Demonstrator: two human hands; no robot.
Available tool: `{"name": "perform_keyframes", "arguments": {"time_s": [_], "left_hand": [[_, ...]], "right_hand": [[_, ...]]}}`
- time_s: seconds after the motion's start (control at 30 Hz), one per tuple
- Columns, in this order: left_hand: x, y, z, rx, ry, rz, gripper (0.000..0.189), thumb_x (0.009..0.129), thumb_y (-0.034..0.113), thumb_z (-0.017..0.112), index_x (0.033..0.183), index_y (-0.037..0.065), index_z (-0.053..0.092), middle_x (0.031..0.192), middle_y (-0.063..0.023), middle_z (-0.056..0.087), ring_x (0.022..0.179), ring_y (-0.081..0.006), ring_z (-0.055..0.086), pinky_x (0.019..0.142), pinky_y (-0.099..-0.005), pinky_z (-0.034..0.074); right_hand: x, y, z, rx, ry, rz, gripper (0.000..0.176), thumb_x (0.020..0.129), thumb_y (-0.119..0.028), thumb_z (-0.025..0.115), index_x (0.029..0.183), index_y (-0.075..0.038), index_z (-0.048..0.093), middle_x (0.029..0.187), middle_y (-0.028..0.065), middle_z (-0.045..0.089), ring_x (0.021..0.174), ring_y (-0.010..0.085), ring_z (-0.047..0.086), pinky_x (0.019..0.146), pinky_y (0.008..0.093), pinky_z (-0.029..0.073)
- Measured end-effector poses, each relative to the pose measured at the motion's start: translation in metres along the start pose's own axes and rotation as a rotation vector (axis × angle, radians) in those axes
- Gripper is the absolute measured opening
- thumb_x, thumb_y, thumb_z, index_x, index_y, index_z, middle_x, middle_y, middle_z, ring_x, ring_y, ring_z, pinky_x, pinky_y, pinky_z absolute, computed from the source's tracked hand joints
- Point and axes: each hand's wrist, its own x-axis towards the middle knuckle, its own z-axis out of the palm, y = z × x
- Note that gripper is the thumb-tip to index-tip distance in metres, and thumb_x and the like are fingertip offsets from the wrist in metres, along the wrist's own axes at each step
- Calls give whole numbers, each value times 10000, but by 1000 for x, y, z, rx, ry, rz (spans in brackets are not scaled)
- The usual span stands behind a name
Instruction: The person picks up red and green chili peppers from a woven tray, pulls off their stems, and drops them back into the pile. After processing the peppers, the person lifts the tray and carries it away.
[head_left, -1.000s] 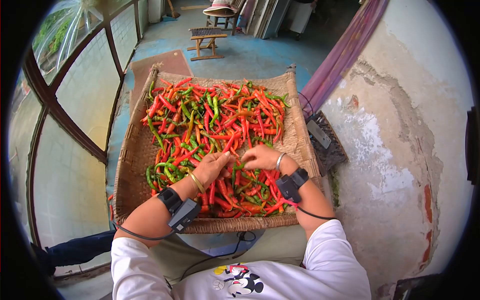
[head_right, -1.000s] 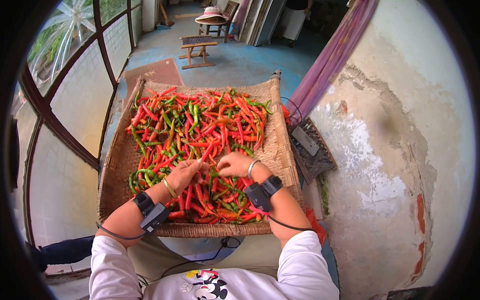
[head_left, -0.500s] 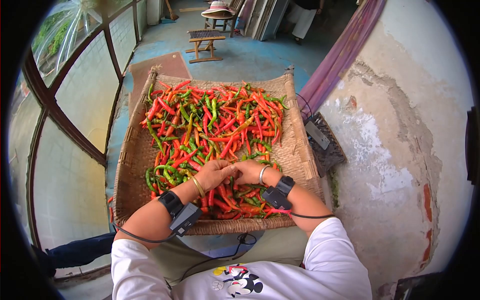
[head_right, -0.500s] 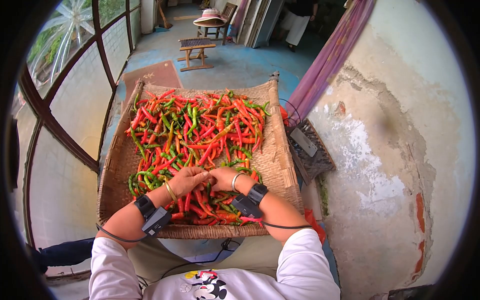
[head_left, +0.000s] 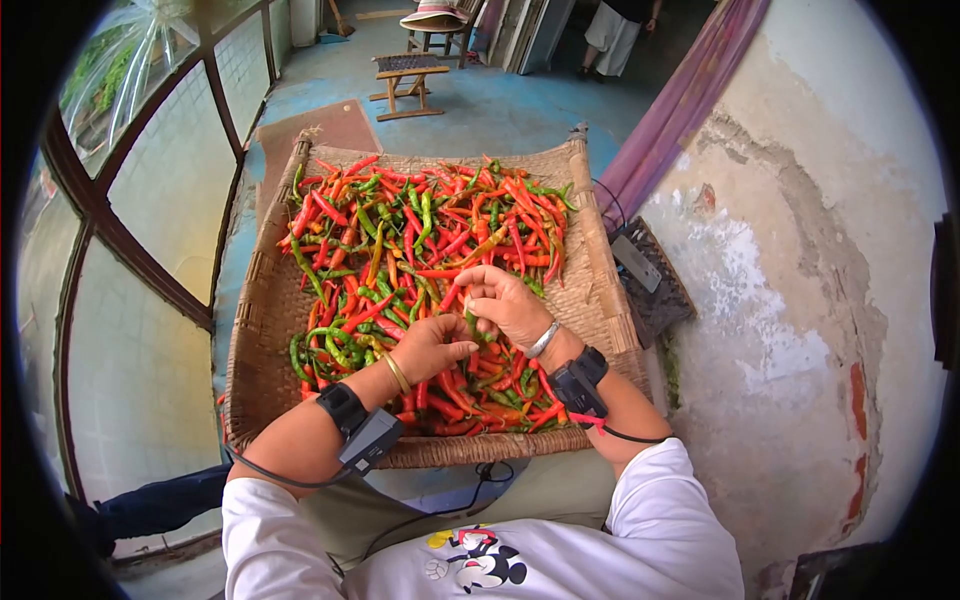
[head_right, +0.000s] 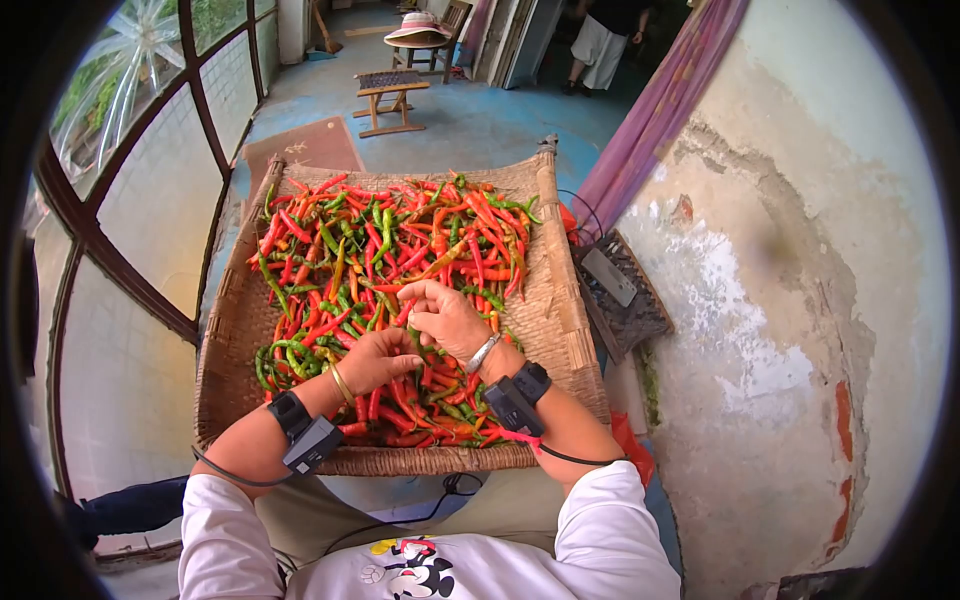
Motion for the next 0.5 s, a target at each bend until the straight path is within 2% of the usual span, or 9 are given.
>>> {"name": "perform_keyframes", "arguments": {"time_s": [0.1, 0.17, 0.23, 0.3, 0.33, 0.37, 0.43, 0.47, 0.5], "left_hand": [[-1, 1, 0, 73, -8, 65, 159, 799, 154, 568, 883, 25, 526, 687, 25, 538, 551, -37, 488, 499, -178, 418], [-1, 1, 1, 25, -64, 88, 164, 825, 178, 531, 870, 20, 523, 675, 17, 538, 532, -41, 487, 494, -183, 421], [-7, 10, 5, 14, -52, 118, 170, 834, 184, 511, 852, 16, 526, 643, 12, 525, 511, -49, 476, 477, -191, 410], [-8, 13, 8, 4, -38, 150, 182, 843, 190, 491, 835, 12, 530, 610, 8, 513, 491, -57, 464, 461, -199, 399], [-7, 13, 9, -61, -23, 121, 188, 851, 190, 474, 833, 13, 532, 607, 7, 514, 488, -57, 463, 459, -197, 396], [-7, 12, 9, -124, -8, 92, 196, 860, 190, 456, 830, 13, 535, 604, 7, 516, 486, -58, 462, 456, -195, 392], [-6, 17, 5, -134, 26, 53, 190, 863, 192, 453, 849, 22, 537, 612, 5, 523, 491, -52, 468, 448, -184, 389], [-6, 18, 3, -143, 59, 14, 186, 866, 194, 450, 868, 31, 539, 620, 2, 529, 495, -46, 473, 441, -174, 386], [-5, 17, 1, -144, 60, 14, 186, 866, 194, 450, 868, 31, 539, 620, 2, 529, 495, -46, 473, 441, -174, 386]], "right_hand": [[-1, 0, 0, 144, -22, 45, 166, 780, -45, 475, 939, -15, 517, 662, -9, 511, 501, 46, 480, 424, 203, 399], [-2, -2, -2, 520, -25, 93, 115, 809, -68, 475, 895, -25, 539, 705, 25, 557, 514, 72, 520, 414, 203, 406], [1, 0, -8, 549, 8, 105, 119, 820, -86, 462, 888, -23, 536, 681, 32, 564, 507, 79, 526, 407, 212, 412], [2, 1, -17, 363, 55, 128, 126, 828, -101, 455, 885, -23, 535, 664, 25, 563, 513, 77, 529, 411, 212, 421], [3, -3, -18, 166, 112, 132, 133, 823, -102, 453, 895, -27, 536, 647, 25, 560, 514, 91, 534, 428, 242, 431], [4, -1, -19, 166, 112, 132, 133, 823, -102, 453, 895, -27, 536, 647, 25, 560, 514, 91, 534, 428, 242, 431], [8, 7, -22, -773, 256, -286, 148, 775, -78, 484, 912, -59, 538, 667, 48, 563, 547, 153, 551, 478, 281, 443], [10, 11, -24, -1141, 260, -621, 203, 711, -58, 519, 909, -93, 546, 678, 66, 531, 600, 221, 551, 535, 317, 444], [7, 7, -20, -1141, 258, -621, 203, 711, -58, 519, 909, -93, 546, 678, 66, 531, 600, 221, 551, 535, 317, 444]]}}
